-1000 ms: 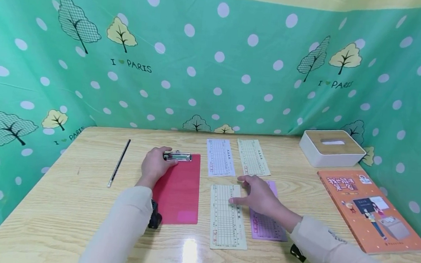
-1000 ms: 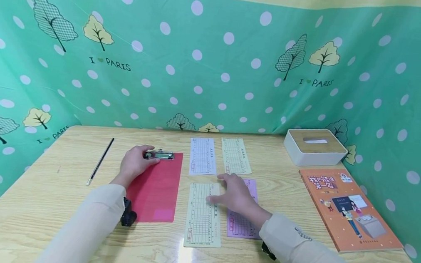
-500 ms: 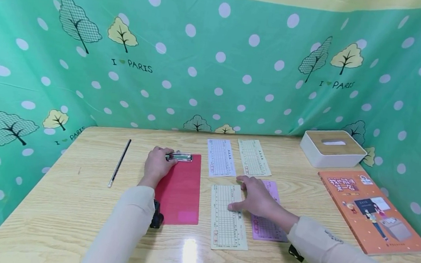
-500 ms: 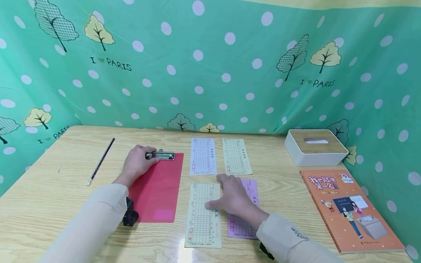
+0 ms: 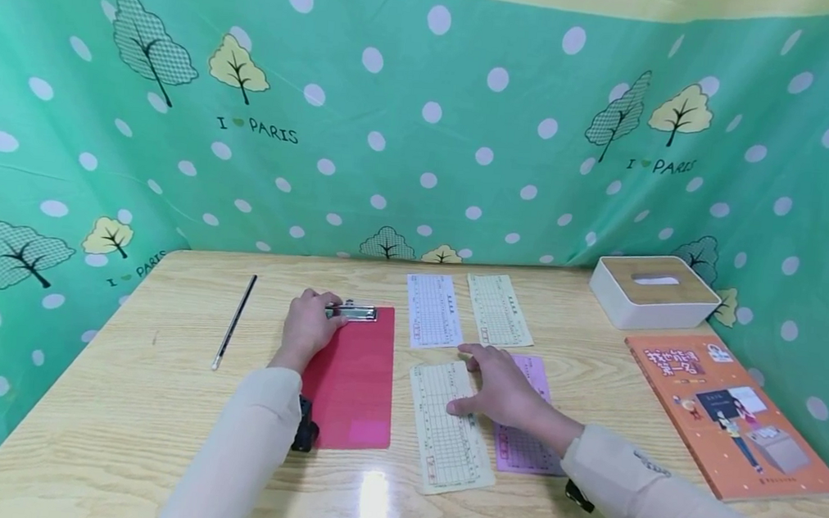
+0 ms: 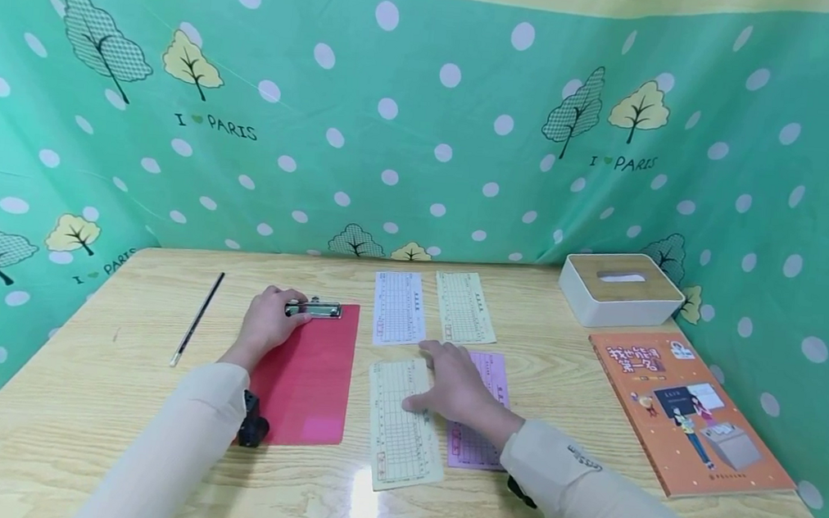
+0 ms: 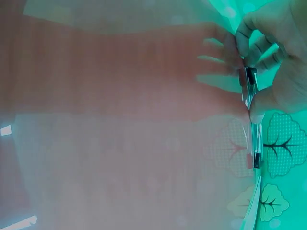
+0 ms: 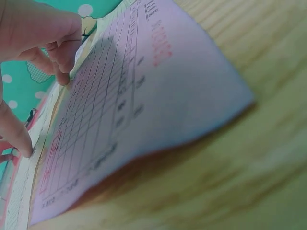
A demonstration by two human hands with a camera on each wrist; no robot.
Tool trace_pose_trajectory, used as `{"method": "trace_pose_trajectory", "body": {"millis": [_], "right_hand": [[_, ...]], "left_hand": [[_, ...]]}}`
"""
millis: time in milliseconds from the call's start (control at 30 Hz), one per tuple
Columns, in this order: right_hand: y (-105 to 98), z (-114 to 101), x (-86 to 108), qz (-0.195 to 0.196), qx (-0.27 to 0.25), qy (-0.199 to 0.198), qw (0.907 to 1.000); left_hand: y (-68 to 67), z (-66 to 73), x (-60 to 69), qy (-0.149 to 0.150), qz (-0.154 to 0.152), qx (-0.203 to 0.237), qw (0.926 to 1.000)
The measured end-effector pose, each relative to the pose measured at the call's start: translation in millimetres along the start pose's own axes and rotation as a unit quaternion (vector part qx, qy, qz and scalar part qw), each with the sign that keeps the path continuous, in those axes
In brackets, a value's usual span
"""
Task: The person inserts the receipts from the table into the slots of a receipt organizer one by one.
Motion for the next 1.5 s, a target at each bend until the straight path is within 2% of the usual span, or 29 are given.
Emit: {"method": "trace_pose_trajectory", "body": {"millis": [200,467,800,1100,1333,1500], "right_hand": [[-0.8,-1.9,1.2,0.010,0.009,-0.001,0.9999],[-2.3,-1.1,5.4,0.009,0.062,0.027,0.9976],[1.6,-0.8,5.6,-0.001,0.054,0.016,0.9984],[2.2,-6.3,5.3,-0.018,0.097,0.015,0.9950],[3.0,-10.2,6.9,-0.023,0.119,0.003,0.9927],[1.4,-10.4,8.6,-0.027,0.118,-0.003,0.9927]], "left_hand": [[-4.0,0.9,3.0,0.022,0.001,-0.024,0.9995],[-5.4,-1.4,3.1,0.013,-0.013,-0.011,0.9998],[-3.2,-0.9,2.6,0.025,-0.030,-0.002,0.9992],[-4.8,2.1,1.7,0.071,0.004,-0.052,0.9961],[-4.4,4.4,-0.4,0.096,0.016,-0.083,0.9918],[-2.9,2.3,-2.6,0.088,0.008,-0.071,0.9935]]}}
Point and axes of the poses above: each hand's wrist, its own x-axis away from the middle knuckle, its own y-axis out of the palm, z = x × y, the point moved 7 cm from there along -x, towards the middle knuckle, and after that the axes turned 9 degrees about -z, right-handed, at the moved point
